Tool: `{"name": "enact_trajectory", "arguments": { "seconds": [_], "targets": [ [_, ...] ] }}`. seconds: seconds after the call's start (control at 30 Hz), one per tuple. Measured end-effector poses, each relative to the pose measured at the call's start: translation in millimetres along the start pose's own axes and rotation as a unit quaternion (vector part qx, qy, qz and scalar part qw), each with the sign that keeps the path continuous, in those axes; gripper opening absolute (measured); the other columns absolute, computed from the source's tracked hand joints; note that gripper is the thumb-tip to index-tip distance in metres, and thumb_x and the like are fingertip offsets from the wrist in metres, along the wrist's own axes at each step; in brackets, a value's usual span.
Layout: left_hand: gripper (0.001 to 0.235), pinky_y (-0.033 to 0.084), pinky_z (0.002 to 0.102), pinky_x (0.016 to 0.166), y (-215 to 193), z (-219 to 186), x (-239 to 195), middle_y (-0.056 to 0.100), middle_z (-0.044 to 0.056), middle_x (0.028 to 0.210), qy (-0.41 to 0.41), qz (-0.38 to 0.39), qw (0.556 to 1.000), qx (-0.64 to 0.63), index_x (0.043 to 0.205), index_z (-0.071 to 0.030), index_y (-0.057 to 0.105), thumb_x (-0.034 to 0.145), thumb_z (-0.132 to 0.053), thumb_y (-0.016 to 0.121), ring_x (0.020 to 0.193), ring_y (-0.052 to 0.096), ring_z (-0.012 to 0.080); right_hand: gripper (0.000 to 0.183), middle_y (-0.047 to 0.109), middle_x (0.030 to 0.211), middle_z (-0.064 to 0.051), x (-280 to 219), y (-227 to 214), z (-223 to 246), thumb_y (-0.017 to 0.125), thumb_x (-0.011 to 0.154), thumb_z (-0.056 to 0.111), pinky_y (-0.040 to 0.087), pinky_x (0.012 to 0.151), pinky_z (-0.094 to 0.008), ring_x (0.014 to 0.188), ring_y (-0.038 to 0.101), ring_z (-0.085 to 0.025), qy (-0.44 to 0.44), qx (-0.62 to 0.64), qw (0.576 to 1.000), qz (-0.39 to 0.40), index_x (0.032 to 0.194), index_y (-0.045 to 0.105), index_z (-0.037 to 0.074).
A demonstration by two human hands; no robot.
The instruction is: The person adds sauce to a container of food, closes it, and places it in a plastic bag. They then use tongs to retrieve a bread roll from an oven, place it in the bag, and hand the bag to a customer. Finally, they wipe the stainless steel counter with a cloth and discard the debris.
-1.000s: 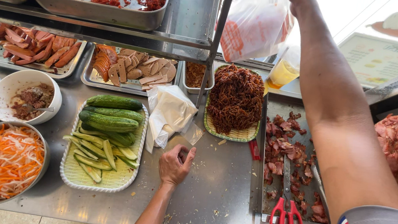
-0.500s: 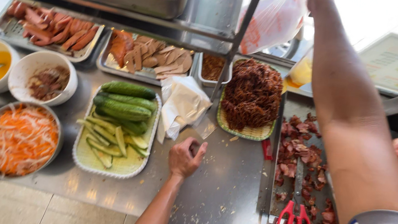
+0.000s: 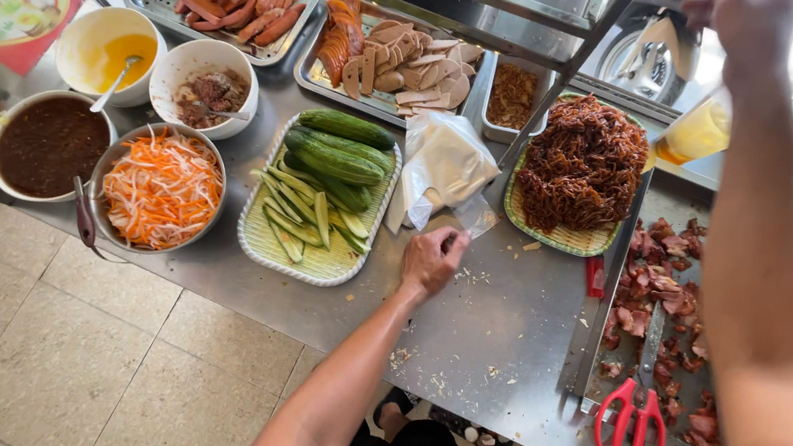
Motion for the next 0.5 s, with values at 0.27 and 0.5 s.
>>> {"name": "enact_trajectory", "arguments": {
  "seconds": [0.27, 0.5],
  "targets": [
    [0.036, 0.058, 0.028, 0.062, -29.0, 14.2, -13.5, 0.073, 0.008, 0.084, -0.03, 0.096, 0.94, -0.325, 0.102, 0.001, 0.075, 0.106, -0.032, 0.062, 0.073, 0.072, 0.0152, 0.025, 0.074, 0.095, -0.015, -251.7, 123.2, 15.6, 0.065, 0.099, 0.019, 0.057, 0.058, -0.032, 0.074, 0.072, -0.019, 0.193, -0.018, 0.981, 0.024, 0.118, 0.069, 0.004],
    [0.04, 0.062, 0.032, 0.07, -112.4, -2.5, -73.0, 0.072, 0.006, 0.115, -0.054, 0.11, 0.927, -0.355, 0.132, -0.01, 0.06, 0.093, -0.019, 0.067, 0.092, 0.073, 0.017, 0.047, 0.053, 0.148, -0.019, -270.1, 235.0, 24.9, 0.07, 0.097, 0.016, 0.057, 0.094, -0.04, 0.111, 0.069, -0.033, 0.033, -0.284, 0.957, 0.051, 0.142, 0.058, 0.008]
  ]
}}
Point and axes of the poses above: each hand's wrist, its own x-axis towards the middle knuckle, its own y-axis out of the palm, z = x × y, the point moved 5 cm from there along x, towards the middle knuckle
